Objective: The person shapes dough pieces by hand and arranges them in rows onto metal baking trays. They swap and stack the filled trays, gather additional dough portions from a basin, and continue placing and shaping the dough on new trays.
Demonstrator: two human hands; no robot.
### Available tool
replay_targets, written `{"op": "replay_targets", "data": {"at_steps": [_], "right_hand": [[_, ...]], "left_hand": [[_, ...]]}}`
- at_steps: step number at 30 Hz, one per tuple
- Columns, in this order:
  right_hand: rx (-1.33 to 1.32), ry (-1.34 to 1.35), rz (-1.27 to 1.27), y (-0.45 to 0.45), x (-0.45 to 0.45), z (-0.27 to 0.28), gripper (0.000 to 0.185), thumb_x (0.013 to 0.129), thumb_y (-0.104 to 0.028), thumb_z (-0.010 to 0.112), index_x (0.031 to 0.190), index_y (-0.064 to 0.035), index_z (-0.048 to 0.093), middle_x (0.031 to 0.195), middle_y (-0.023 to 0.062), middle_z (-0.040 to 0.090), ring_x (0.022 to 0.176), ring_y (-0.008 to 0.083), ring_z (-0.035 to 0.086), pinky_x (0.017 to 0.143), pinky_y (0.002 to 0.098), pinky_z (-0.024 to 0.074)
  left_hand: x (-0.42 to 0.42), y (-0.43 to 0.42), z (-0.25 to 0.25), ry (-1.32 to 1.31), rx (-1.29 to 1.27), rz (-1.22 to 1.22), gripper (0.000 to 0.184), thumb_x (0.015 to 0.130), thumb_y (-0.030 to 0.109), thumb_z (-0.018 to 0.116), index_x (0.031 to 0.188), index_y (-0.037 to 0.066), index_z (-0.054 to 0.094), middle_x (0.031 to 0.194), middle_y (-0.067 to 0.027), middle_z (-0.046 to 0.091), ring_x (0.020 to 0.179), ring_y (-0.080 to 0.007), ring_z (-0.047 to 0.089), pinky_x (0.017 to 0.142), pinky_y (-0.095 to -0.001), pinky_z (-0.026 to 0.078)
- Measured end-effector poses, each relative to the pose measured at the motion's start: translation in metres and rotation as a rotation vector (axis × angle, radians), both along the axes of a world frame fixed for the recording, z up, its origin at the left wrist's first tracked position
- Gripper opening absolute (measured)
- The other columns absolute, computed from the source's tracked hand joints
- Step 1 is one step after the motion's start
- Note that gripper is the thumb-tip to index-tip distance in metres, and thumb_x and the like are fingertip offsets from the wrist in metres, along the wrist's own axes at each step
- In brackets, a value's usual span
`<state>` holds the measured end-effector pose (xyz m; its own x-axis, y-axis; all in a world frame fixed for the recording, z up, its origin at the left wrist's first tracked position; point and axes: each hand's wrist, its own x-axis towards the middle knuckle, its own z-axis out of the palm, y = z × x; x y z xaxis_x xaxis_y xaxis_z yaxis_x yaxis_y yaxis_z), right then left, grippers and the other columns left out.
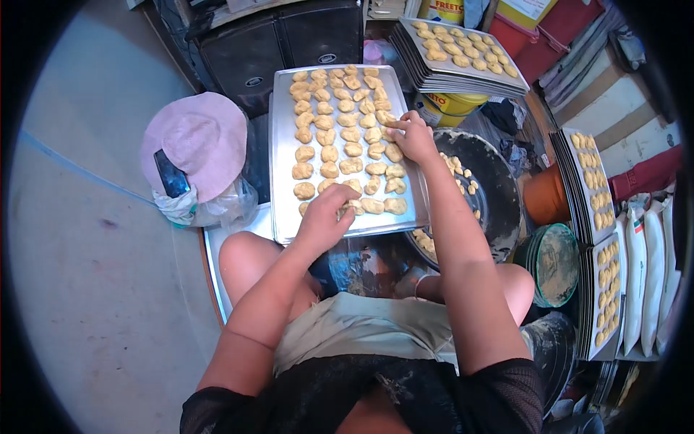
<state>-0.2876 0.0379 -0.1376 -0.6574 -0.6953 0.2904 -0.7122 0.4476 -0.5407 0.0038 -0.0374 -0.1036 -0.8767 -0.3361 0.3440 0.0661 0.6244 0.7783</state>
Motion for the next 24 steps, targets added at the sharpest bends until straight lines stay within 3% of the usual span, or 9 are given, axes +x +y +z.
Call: {"op": "replay_targets", "data": {"at_steps": [6, 9, 13, 15, 16, 18, 19, 22, 24], "right_hand": [[-0.278, -0.047, -0.081, -0.038, -0.038, -0.002, 0.034, 0.085, -0.036, 0.07, 0.111, -0.014, 0.071, 0.108, 0.014, 0.058, 0.097, 0.0315, 0.061, 0.083, 0.041, 0.0497], [-0.054, 0.083, -0.028, -0.052, -0.049, 0.001, 0.034, 0.086, -0.033, 0.069, 0.115, -0.0157, 0.07, 0.107, 0.015, 0.057, 0.094, 0.032, 0.062, 0.084, 0.0413, 0.05], [-0.338, -0.143, -0.029, -0.052, -0.019, 0.048, 0.035, 0.088, -0.025, 0.068, 0.119, -0.0108, 0.067, 0.096, 0.008, 0.055, 0.088, 0.017, 0.057, 0.082, 0.0324, 0.0479], [-0.232, -0.499, 0.313, -0.029, 0.023, 0.074, 0.037, 0.084, -0.019, 0.073, 0.119, -0.0081, 0.065, 0.108, 0.0073, 0.057, 0.092, 0.0154, 0.055, 0.081, 0.0295, 0.0471], [-0.061, -0.645, 0.512, -0.012, 0.053, 0.089, 0.039, 0.083, -0.017, 0.075, 0.119, -0.0079, 0.065, 0.112, 0.0075, 0.058, 0.094, 0.0157, 0.055, 0.081, 0.0282, 0.047], [-0.113, -0.517, 0.924, 0.0, 0.12, 0.108, 0.038, 0.077, -0.012, 0.08, 0.113, -0.0068, 0.067, 0.106, 0.0055, 0.061, 0.095, 0.0163, 0.056, 0.083, 0.0303, 0.0468], [-0.044, -0.518, 0.846, 0.006, 0.141, 0.117, 0.033, 0.078, -0.011, 0.079, 0.108, -0.0057, 0.068, 0.103, 0.0057, 0.062, 0.095, 0.0166, 0.056, 0.084, 0.0317, 0.0463], [-0.2, -0.515, 0.661, 0.037, 0.118, 0.108, 0.026, 0.079, -0.005, 0.074, 0.104, -0.0044, 0.07, 0.1, 0.0067, 0.062, 0.095, 0.0186, 0.058, 0.085, 0.0315, 0.0454], [-0.198, -0.474, 0.384, 0.074, 0.092, 0.114, 0.025, 0.078, -0.004, 0.071, 0.102, -0.0043, 0.069, 0.099, 0.0088, 0.062, 0.096, 0.0225, 0.06, 0.086, 0.0325, 0.0458]], "left_hand": [[0.002, -0.002, 0.005, 0.017, 0.029, -0.015, 0.022, 0.084, 0.007, 0.065, 0.106, 0.004, 0.063, 0.105, -0.0137, 0.063, 0.098, -0.0316, 0.063, 0.085, -0.0369, 0.051], [0.003, -0.001, 0.006, -0.016, 0.101, 0.001, 0.024, 0.086, 0.011, 0.067, 0.109, 0.005, 0.064, 0.106, -0.0128, 0.064, 0.095, -0.0293, 0.064, 0.082, -0.0344, 0.051], [0.007, -0.004, 0.01, -0.031, 0.229, 0.056, 0.026, 0.087, 0.012, 0.069, 0.11, 0.004, 0.063, 0.104, -0.0097, 0.065, 0.091, -0.0201, 0.065, 0.079, -0.0308, 0.052], [0.007, -0.006, 0.006, -0.015, 0.43, 0.12, 0.027, 0.087, 0.01, 0.07, 0.112, 0.003, 0.062, 0.102, -0.0085, 0.065, 0.091, -0.0152, 0.065, 0.078, -0.0291, 0.053], [0.007, -0.005, -0.002, 0.081, 0.789, 0.107, 0.034, 0.086, 0.004, 0.071, 0.117, 0.003, 0.056, 0.103, -0.0075, 0.063, 0.091, -0.0119, 0.062, 0.077, -0.0281, 0.053], [0.005, -0.008, -0.001, 0.385, 0.914, 0.08, 0.041, 0.085, 0.0, 0.071, 0.12, 0.005, 0.05, 0.106, -0.007, 0.059, 0.091, -0.0121, 0.06, 0.079, -0.0271, 0.052], [0.008, -0.012, -0.003, 0.45, 0.958, 0.057, 0.042, 0.085, -0.001, 0.07, 0.12, 0.006, 0.049, 0.107, -0.0066, 0.058, 0.092, -0.0116, 0.059, 0.08, -0.0268, 0.052], [0.016, -0.016, -0.002, 0.317, 0.756, 0.091, 0.034, 0.085, 0.001, 0.069, 0.116, 0.006, 0.055, 0.107, -0.0075, 0.06, 0.093, -0.0167, 0.06, 0.083, -0.0322, 0.051], [0.022, -0.029, -0.001, 0.217, 0.09, 0.064, 0.029, 0.084, 0.006, 0.069, 0.111, 0.006, 0.059, 0.108, -0.0079, 0.061, 0.095, -0.0229, 0.06, 0.086, -0.0381, 0.049]]}}
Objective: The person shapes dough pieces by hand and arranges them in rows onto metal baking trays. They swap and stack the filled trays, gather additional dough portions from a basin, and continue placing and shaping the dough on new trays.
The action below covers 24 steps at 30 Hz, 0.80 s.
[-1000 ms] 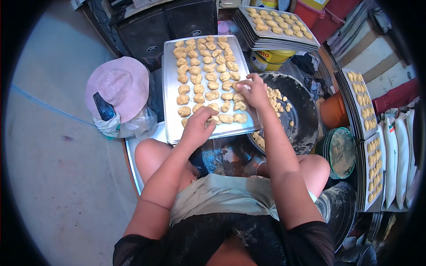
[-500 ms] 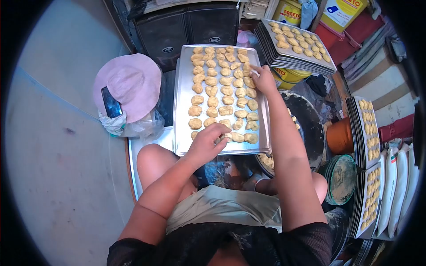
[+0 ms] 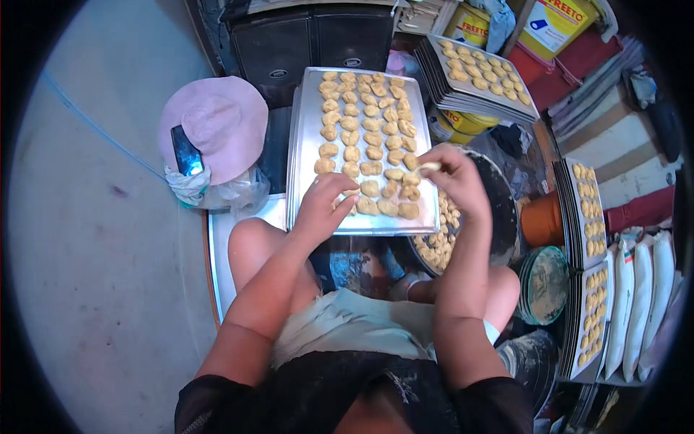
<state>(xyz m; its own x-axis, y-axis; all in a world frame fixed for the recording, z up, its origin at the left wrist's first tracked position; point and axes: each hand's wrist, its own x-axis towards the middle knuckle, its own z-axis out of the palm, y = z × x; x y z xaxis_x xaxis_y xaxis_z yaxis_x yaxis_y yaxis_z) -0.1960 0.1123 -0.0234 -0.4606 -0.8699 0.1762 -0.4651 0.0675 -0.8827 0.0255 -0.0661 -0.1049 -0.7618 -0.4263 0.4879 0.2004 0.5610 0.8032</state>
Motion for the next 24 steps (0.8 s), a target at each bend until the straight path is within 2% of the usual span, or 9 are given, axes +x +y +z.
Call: {"op": "replay_targets", "data": {"at_steps": [1, 3, 4, 6, 7, 10, 14, 19, 24], "right_hand": [[0.057, 0.184, -0.088, 0.014, -0.013, 0.003, 0.025, 0.076, -0.003, 0.071, 0.101, -0.0046, 0.069, 0.098, 0.0104, 0.063, 0.097, 0.0254, 0.061, 0.087, 0.0338, 0.0464], [0.274, 0.768, -0.351, 0.033, -0.014, 0.003, 0.022, 0.074, -0.009, 0.074, 0.096, -0.009, 0.071, 0.096, 0.0098, 0.063, 0.096, 0.0309, 0.061, 0.084, 0.0386, 0.049], [0.382, 0.717, -0.323, 0.031, -0.008, 0.009, 0.02, 0.074, -0.012, 0.074, 0.094, -0.0109, 0.071, 0.098, 0.011, 0.063, 0.098, 0.0331, 0.061, 0.085, 0.0409, 0.0483], [0.114, 0.583, -0.09, 0.019, -0.001, -0.034, 0.021, 0.075, -0.012, 0.075, 0.094, -0.0067, 0.07, 0.096, 0.0132, 0.064, 0.098, 0.0333, 0.061, 0.085, 0.0417, 0.0482], [0.138, 0.438, 0.017, 0.013, 0.013, -0.053, 0.025, 0.076, -0.016, 0.075, 0.099, -0.006, 0.069, 0.098, 0.0143, 0.064, 0.096, 0.0345, 0.06, 0.084, 0.0426, 0.0482], [0.21, 0.929, 0.058, 0.008, 0.049, -0.092, 0.035, 0.08, -0.021, 0.07, 0.115, -0.0167, 0.066, 0.103, 0.0038, 0.065, 0.102, 0.025, 0.058, 0.087, 0.0391, 0.0421], [0.15, 0.833, 0.019, 0.01, 0.045, -0.107, 0.036, 0.078, -0.017, 0.07, 0.114, -0.0186, 0.067, 0.102, 0.0017, 0.064, 0.099, 0.0244, 0.058, 0.083, 0.0399, 0.0416], [0.152, 0.602, -0.014, 0.021, 0.034, -0.095, 0.036, 0.074, -0.016, 0.073, 0.11, -0.016, 0.067, 0.1, 0.0064, 0.063, 0.102, 0.0278, 0.059, 0.087, 0.0409, 0.0435], [0.195, 0.38, 0.016, 0.02, 0.01, -0.107, 0.032, 0.07, -0.016, 0.076, 0.101, -0.0093, 0.068, 0.097, 0.0128, 0.063, 0.097, 0.0349, 0.06, 0.086, 0.0419, 0.0484]], "left_hand": [[0.001, -0.002, 0.001, -0.061, -0.329, 0.02, 0.026, 0.084, 0.008, 0.069, 0.108, 0.006, 0.061, 0.108, -0.0081, 0.061, 0.096, -0.026, 0.06, 0.087, -0.0411, 0.048], [-0.003, 0.011, 0.002, -0.165, -0.351, 0.015, 0.025, 0.081, 0.017, 0.071, 0.103, 0.008, 0.067, 0.109, -0.0079, 0.063, 0.103, -0.0298, 0.056, 0.09, -0.0437, 0.041], [-0.006, 0.017, -0.004, -0.208, -0.411, 0.027, 0.026, 0.08, 0.017, 0.071, 0.105, 0.009, 0.068, 0.109, -0.0079, 0.064, 0.105, -0.0289, 0.056, 0.091, -0.0424, 0.041], [-0.015, 0.024, -0.018, -0.252, -0.485, 0.06, 0.026, 0.079, 0.02, 0.072, 0.103, 0.011, 0.07, 0.108, -0.0055, 0.065, 0.109, -0.0258, 0.054, 0.092, -0.0404, 0.036], [-0.019, 0.028, -0.026, -0.272, -0.52, 0.075, 0.024, 0.079, 0.021, 0.072, 0.101, 0.01, 0.069, 0.106, -0.0049, 0.064, 0.108, -0.0258, 0.054, 0.091, -0.0411, 0.036], [-0.028, 0.03, -0.038, -0.335, -0.613, 0.138, 0.021, 0.08, 0.023, 0.071, 0.096, 0.01, 0.068, 0.101, -0.0039, 0.062, 0.105, -0.026, 0.054, 0.089, -0.042, 0.036], [-0.026, 0.037, -0.038, -0.344, -0.668, 0.221, 0.021, 0.08, 0.024, 0.072, 0.095, 0.01, 0.068, 0.101, -0.0046, 0.063, 0.105, -0.0262, 0.055, 0.089, -0.0409, 0.036], [-0.045, 0.04, -0.025, -0.28, -0.697, 0.188, 0.022, 0.085, 0.027, 0.067, 0.099, 0.011, 0.068, 0.106, -0.0051, 0.061, 0.103, -0.0257, 0.056, 0.091, -0.043, 0.036], [-0.087, 0.037, -0.003, -0.539, -0.71, 0.105, 0.011, 0.084, 0.014, 0.06, 0.089, 0.011, 0.07, 0.091, -0.0072, 0.066, 0.102, -0.0257, 0.06, 0.09, -0.042, 0.038]]}}
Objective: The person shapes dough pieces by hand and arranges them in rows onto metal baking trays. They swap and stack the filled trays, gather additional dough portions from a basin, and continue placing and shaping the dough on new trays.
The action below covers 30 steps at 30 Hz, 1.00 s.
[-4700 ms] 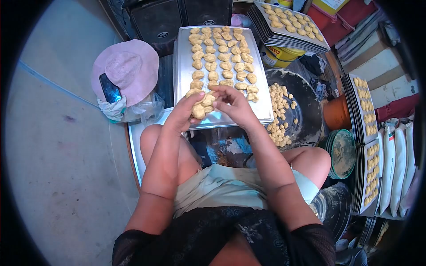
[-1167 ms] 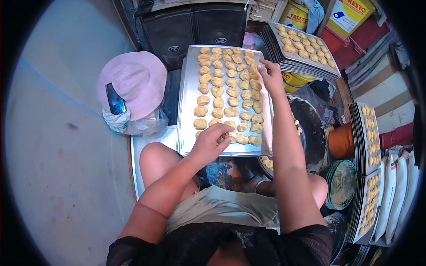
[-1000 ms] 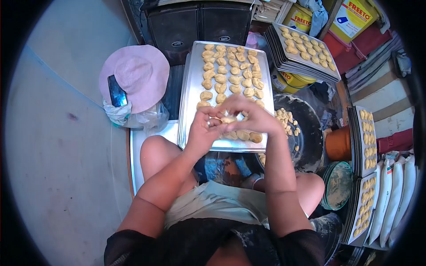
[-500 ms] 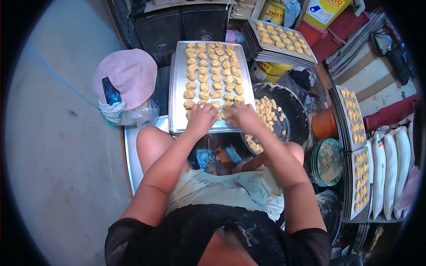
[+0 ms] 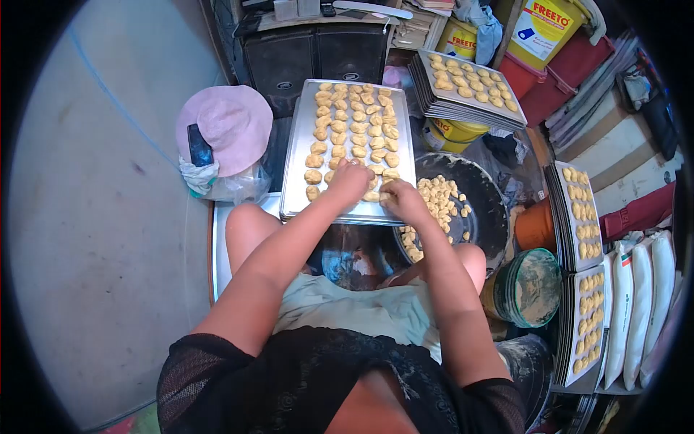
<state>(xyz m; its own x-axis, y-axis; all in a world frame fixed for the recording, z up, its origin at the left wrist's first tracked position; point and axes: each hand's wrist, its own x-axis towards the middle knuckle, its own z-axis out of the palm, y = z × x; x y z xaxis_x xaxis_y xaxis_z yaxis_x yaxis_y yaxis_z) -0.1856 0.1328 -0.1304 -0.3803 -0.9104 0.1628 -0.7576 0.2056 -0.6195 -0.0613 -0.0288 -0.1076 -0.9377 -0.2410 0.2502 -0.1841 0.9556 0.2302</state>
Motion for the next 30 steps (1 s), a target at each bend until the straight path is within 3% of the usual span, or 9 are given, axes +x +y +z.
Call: {"op": "replay_targets", "data": {"at_steps": [2, 5, 6, 10, 14, 17, 18, 27, 30], "right_hand": [[-0.028, -0.041, 0.029, 0.0, -0.004, -0.001, 0.027, 0.071, -0.015, 0.077, 0.095, -0.0065, 0.069, 0.093, 0.0145, 0.064, 0.096, 0.0352, 0.061, 0.084, 0.0409, 0.049], [0.001, -0.248, -0.001, 0.001, -0.006, 0.006, 0.021, 0.074, -0.014, 0.075, 0.093, -0.0056, 0.07, 0.094, 0.0151, 0.063, 0.095, 0.0354, 0.061, 0.082, 0.0402, 0.0495], [0.041, -0.289, -0.017, 0.001, -0.011, 0.006, 0.027, 0.076, -0.016, 0.074, 0.101, -0.0061, 0.069, 0.098, 0.0157, 0.062, 0.095, 0.0354, 0.061, 0.083, 0.0399, 0.05], [-0.174, -0.006, -0.256, -0.008, -0.019, -0.001, 0.046, 0.077, -0.022, 0.076, 0.119, -0.0088, 0.062, 0.108, 0.0155, 0.061, 0.101, 0.0362, 0.061, 0.087, 0.0414, 0.0498], [-0.056, 0.124, -0.221, -0.018, -0.022, -0.019, 0.051, 0.077, -0.022, 0.076, 0.124, -0.0094, 0.062, 0.116, 0.0161, 0.059, 0.102, 0.0346, 0.061, 0.088, 0.0419, 0.0501], [-0.118, -0.022, -0.24, -0.021, -0.019, -0.014, 0.049, 0.077, -0.023, 0.075, 0.122, -0.0085, 0.063, 0.112, 0.0156, 0.06, 0.097, 0.0339, 0.063, 0.086, 0.0429, 0.0508], [-0.2, 0.013, -0.264, -0.021, -0.015, -0.006, 0.039, 0.078, -0.021, 0.073, 0.114, -0.0084, 0.067, 0.109, 0.0149, 0.06, 0.092, 0.0341, 0.064, 0.083, 0.0427, 0.0516], [-0.203, 0.044, -0.369, -0.04, -0.033, -0.023, 0.014, 0.082, -0.015, 0.065, 0.091, -0.0058, 0.07, 0.093, 0.0169, 0.062, 0.088, 0.0373, 0.063, 0.079, 0.0457, 0.0514], [-0.161, 0.042, -0.379, -0.043, -0.036, -0.026, 0.013, 0.083, -0.014, 0.063, 0.09, -0.0056, 0.069, 0.094, 0.0169, 0.062, 0.087, 0.0371, 0.063, 0.079, 0.046, 0.0511]], "left_hand": [[-0.011, -0.006, -0.012, -0.095, 0.026, -0.029, 0.012, 0.082, 0.014, 0.063, 0.091, 0.012, 0.071, 0.09, -0.0069, 0.066, 0.102, -0.0274, 0.06, 0.091, -0.0419, 0.038], [-0.014, -0.011, -0.025, 0.011, -0.072, -0.026, 0.014, 0.08, 0.014, 0.063, 0.091, 0.013, 0.072, 0.089, -0.0062, 0.068, 0.1, -0.0272, 0.062, 0.09, -0.0424, 0.039], [-0.014, -0.012, -0.028, 0.025, -0.093, -0.022, 0.014, 0.08, 0.014, 0.063, 0.091, 0.013, 0.072, 0.089, -0.006, 0.069, 0.1, -0.027, 0.062, 0.09, -0.0424, 0.039], [-0.009, -0.005, -0.014, 0.009, -0.02, -0.008, 0.012, 0.081, 0.013, 0.061, 0.088, 0.013, 0.071, 0.088, -0.0058, 0.069, 0.1, -0.0265, 0.061, 0.092, -0.0429, 0.038], [-0.014, -0.01, -0.021, -0.08, 0.04, 0.001, 0.013, 0.082, 0.013, 0.06, 0.089, 0.013, 0.071, 0.095, -0.0059, 0.068, 0.103, -0.0264, 0.06, 0.094, -0.0435, 0.037], [-0.013, -0.007, -0.019, 0.046, 0.033, 0.02, 0.015, 0.082, 0.014, 0.06, 0.092, 0.012, 0.071, 0.101, -0.0062, 0.066, 0.106, -0.0261, 0.059, 0.094, -0.0436, 0.037], [-0.015, -0.007, -0.02, 0.103, 0.038, 0.02, 0.02, 0.082, 0.015, 0.061, 0.097, 0.012, 0.072, 0.101, -0.0044, 0.065, 0.104, -0.0249, 0.058, 0.09, -0.0429, 0.038], [-0.022, -0.01, -0.015, -0.061, -0.045, 0.021, 0.027, 0.082, 0.015, 0.057, 0.106, 0.011, 0.07, 0.103, -0.0055, 0.064, 0.104, -0.0258, 0.058, 0.092, -0.0447, 0.037], [-0.026, -0.002, 0.007, -0.083, 0.051, 0.076, 0.033, 0.087, 0.022, 0.056, 0.115, 0.009, 0.067, 0.117, -0.0079, 0.063, 0.118, -0.0276, 0.054, 0.095, -0.0455, 0.036]]}}
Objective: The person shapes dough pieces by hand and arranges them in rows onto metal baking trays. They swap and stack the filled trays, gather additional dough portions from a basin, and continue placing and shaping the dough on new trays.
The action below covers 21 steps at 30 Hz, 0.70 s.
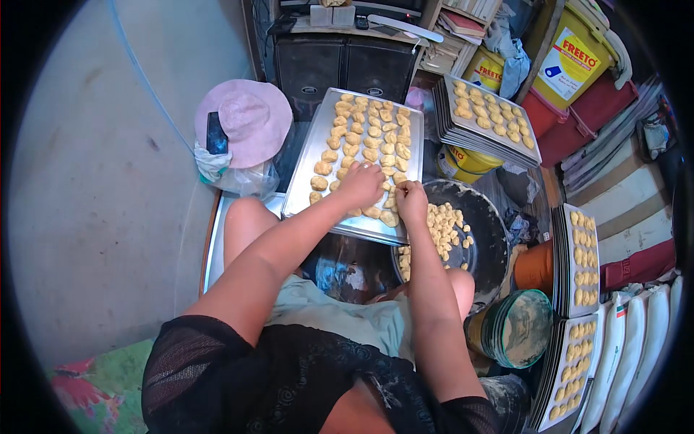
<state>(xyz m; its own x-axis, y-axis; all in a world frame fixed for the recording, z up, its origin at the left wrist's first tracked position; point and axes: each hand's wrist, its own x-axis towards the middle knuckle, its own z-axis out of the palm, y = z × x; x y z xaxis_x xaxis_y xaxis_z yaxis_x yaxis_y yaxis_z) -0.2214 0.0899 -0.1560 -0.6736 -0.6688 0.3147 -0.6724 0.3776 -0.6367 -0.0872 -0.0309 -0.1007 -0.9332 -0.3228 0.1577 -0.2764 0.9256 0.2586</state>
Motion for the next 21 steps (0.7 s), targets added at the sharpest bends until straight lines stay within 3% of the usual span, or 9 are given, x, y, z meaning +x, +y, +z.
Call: {"op": "replay_targets", "data": {"at_steps": [3, 6, 9, 15, 18, 21], "right_hand": [[-0.08, 0.082, -0.007, 0.0, 0.002, 0.003, 0.013, 0.083, -0.014, 0.062, 0.092, -0.0063, 0.069, 0.096, 0.016, 0.063, 0.088, 0.0366, 0.063, 0.079, 0.0462, 0.0507], [-0.02, 0.008, 0.023, 0.0, 0.002, 0.006, 0.016, 0.083, -0.015, 0.062, 0.095, -0.0074, 0.069, 0.098, 0.015, 0.063, 0.091, 0.0355, 0.062, 0.081, 0.0463, 0.0494], [-0.006, 0.03, 0.026, 0.0, 0.004, 0.008, 0.018, 0.083, -0.016, 0.063, 0.098, -0.0084, 0.069, 0.099, 0.014, 0.063, 0.094, 0.0343, 0.062, 0.082, 0.0461, 0.048], [-0.016, 0.029, 0.025, -0.002, 0.003, 0.013, 0.02, 0.083, -0.016, 0.064, 0.1, -0.0097, 0.069, 0.101, 0.0125, 0.063, 0.097, 0.033, 0.061, 0.083, 0.0445, 0.047], [-0.1, -0.018, 0.051, -0.001, 0.004, 0.019, 0.02, 0.083, -0.016, 0.064, 0.101, -0.0095, 0.069, 0.101, 0.0122, 0.063, 0.099, 0.0329, 0.061, 0.085, 0.0441, 0.0463], [-0.085, 0.004, 0.022, 0.0, 0.002, 0.022, 0.02, 0.084, -0.017, 0.064, 0.102, -0.0092, 0.069, 0.101, 0.0121, 0.063, 0.1, 0.0332, 0.06, 0.086, 0.0441, 0.0457]], "left_hand": [[-0.027, -0.012, -0.037, 0.309, -0.202, -0.116, 0.043, 0.093, 0.031, 0.052, 0.127, 0.006, 0.06, 0.131, -0.0105, 0.059, 0.132, -0.0274, 0.046, 0.103, -0.0474, 0.033], [-0.037, -0.018, -0.046, 0.177, -0.353, -0.168, 0.051, 0.097, 0.038, 0.048, 0.134, 0.002, 0.053, 0.14, -0.0125, 0.053, 0.139, -0.0268, 0.039, 0.109, -0.0494, 0.028], [-0.038, -0.023, -0.041, 0.011, -0.454, -0.142, 0.049, 0.097, 0.038, 0.049, 0.129, 0.002, 0.058, 0.14, -0.0123, 0.053, 0.137, -0.0259, 0.042, 0.11, -0.048, 0.028], [-0.042, -0.021, -0.021, -0.119, -0.441, -0.117, 0.042, 0.096, 0.038, 0.051, 0.112, 0.003, 0.066, 0.125, -0.0127, 0.062, 0.127, -0.0281, 0.051, 0.109, -0.0481, 0.03], [-0.055, -0.024, -0.004, -0.057, -0.207, 0.007, 0.031, 0.094, 0.029, 0.053, 0.103, 0.004, 0.07, 0.113, -0.0115, 0.067, 0.115, -0.0286, 0.058, 0.101, -0.0489, 0.037], [-0.089, -0.07, -0.015, 0.026, -0.178, 0.217, 0.024, 0.09, 0.019, 0.054, 0.103, 0.008, 0.071, 0.105, -0.0104, 0.069, 0.106, -0.0296, 0.061, 0.093, -0.0473, 0.041]]}}
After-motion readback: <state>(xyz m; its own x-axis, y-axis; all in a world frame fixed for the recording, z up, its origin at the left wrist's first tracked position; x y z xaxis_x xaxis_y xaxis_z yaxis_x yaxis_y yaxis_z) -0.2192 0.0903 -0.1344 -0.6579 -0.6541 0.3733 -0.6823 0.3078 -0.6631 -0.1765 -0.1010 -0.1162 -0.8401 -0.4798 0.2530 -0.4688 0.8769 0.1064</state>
